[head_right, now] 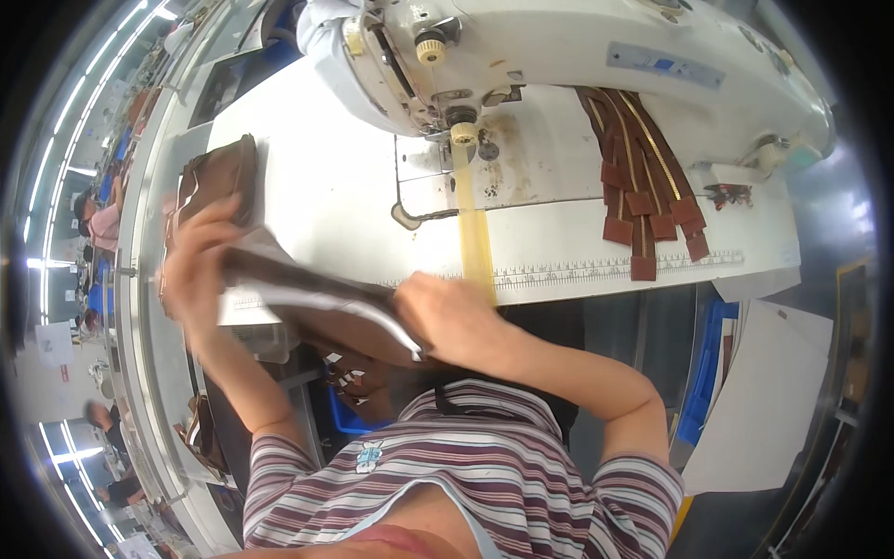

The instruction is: Sew together brown fabric components to assemble a bag using an industrial sewing machine.

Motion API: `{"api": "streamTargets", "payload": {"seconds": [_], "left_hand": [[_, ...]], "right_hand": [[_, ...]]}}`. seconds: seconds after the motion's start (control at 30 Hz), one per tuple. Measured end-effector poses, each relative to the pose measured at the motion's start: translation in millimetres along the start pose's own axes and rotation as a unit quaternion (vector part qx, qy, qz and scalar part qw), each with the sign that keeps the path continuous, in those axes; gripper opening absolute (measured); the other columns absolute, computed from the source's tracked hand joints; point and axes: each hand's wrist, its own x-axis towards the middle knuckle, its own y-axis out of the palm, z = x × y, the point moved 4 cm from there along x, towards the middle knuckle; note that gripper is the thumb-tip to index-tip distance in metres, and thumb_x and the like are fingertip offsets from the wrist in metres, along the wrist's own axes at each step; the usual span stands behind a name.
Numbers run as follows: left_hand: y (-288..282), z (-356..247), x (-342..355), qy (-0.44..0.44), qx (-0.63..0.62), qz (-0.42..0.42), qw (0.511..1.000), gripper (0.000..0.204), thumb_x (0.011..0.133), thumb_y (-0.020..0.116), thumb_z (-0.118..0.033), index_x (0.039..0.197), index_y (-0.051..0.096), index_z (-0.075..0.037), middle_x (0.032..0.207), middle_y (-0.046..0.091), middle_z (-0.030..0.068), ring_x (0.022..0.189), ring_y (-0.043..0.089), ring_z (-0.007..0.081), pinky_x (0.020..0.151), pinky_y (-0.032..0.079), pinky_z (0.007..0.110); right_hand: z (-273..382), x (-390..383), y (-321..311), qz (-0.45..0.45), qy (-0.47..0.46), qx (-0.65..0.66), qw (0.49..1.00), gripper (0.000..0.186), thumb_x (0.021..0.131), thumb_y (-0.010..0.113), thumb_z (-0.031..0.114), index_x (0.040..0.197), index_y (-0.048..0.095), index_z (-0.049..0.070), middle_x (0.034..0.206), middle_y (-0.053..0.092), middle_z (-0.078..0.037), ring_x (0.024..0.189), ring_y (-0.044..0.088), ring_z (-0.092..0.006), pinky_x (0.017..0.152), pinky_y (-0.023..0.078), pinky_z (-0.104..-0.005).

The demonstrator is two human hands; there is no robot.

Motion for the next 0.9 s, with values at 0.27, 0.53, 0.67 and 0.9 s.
{"api": "streamTargets", "payload": {"seconds": [0.27, 0.53, 0.67, 0.9], "left_hand": [[154, 44, 57, 0.024, -0.109, 0.218, 0.970, 0.011, 0.077, 0.070, -0.008, 0.085, 0.071, -0.001, 0.082, 0.067, 0.0136, 0.072, 0.063, 0.0288, 0.070, 0.050, 0.034], [192, 59, 53, -0.235, -0.313, 0.253, 0.885, 0.008, 0.082, 0.071, -0.009, 0.086, 0.070, -0.001, 0.071, 0.064, -0.0011, 0.064, 0.048, 0.0054, 0.064, 0.044, 0.023], [196, 43, 51, -0.262, -0.378, 0.250, 0.852, 0.009, 0.085, 0.070, -0.009, 0.087, 0.071, 0.000, 0.072, 0.064, -0.0016, 0.066, 0.050, 0.0030, 0.064, 0.043, 0.021], [201, 36, 49, -0.276, -0.337, 0.199, 0.878, 0.015, 0.082, 0.072, -0.009, 0.093, 0.074, 0.000, 0.077, 0.070, 0.0045, 0.070, 0.058, 0.0066, 0.067, 0.048, 0.023]], "right_hand": [[18, -55, 53, 0.210, -0.031, -0.023, 0.977, 0.018, 0.089, 0.053, 0.013, 0.086, 0.061, -0.003, 0.084, 0.055, -0.014, 0.080, 0.060, -0.0284, 0.060, 0.055, -0.0380], [-43, 4, -65, 0.002, 0.199, 0.088, 0.976, 0.023, 0.091, 0.055, 0.002, 0.114, 0.058, 0.000, 0.080, 0.062, -0.008, 0.064, 0.063, -0.0133, 0.054, 0.051, -0.0270], [-77, 54, -76, 0.003, 0.306, 0.187, 0.934, 0.011, 0.090, 0.062, 0.006, 0.098, 0.062, -0.001, 0.078, 0.065, -0.007, 0.064, 0.064, -0.0119, 0.054, 0.053, -0.0253], [-100, 68, -73, -0.036, 0.339, 0.293, 0.893, 0.023, 0.088, 0.065, 0.010, 0.100, 0.059, -0.010, 0.087, 0.068, -0.014, 0.074, 0.070, -0.0191, 0.064, 0.060, -0.0268]]}}
